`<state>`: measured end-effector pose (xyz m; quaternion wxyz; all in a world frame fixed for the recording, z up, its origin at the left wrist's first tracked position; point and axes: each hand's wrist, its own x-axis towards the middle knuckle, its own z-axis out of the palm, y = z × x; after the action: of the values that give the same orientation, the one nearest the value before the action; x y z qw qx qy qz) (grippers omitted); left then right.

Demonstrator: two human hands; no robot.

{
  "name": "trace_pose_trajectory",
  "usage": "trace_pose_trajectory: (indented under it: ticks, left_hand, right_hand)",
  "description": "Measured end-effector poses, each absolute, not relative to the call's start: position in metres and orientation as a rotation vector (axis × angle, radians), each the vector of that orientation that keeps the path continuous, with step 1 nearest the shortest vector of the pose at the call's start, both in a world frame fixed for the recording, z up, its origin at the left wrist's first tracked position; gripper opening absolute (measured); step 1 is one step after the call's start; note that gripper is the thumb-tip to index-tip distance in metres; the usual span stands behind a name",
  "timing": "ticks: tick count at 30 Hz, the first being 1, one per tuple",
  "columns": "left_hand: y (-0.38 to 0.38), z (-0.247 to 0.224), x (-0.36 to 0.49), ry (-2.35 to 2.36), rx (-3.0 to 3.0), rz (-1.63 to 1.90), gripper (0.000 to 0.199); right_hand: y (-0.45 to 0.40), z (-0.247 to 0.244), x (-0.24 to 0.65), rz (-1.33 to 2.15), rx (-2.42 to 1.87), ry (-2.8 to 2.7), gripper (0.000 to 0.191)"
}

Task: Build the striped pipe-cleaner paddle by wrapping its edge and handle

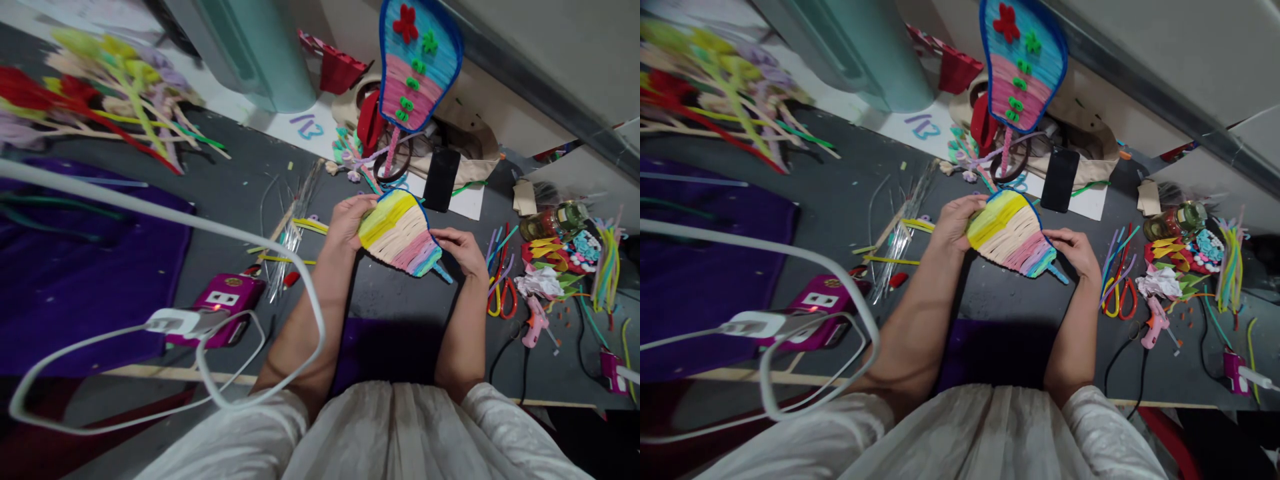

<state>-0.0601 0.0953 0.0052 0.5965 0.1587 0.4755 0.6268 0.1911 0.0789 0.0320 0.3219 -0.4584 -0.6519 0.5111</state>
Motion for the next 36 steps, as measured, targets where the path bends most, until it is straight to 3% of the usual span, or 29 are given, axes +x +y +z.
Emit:
trace_pose_trajectory:
  ticks: [36]
  left_hand:
    - [0.0966,0.0029,-0.0589,1.077,0.352,1.443,0.019]
  right_hand:
    - [0.0815,0.0255,0.1977,1.37,-1.153,-1.767,0.033]
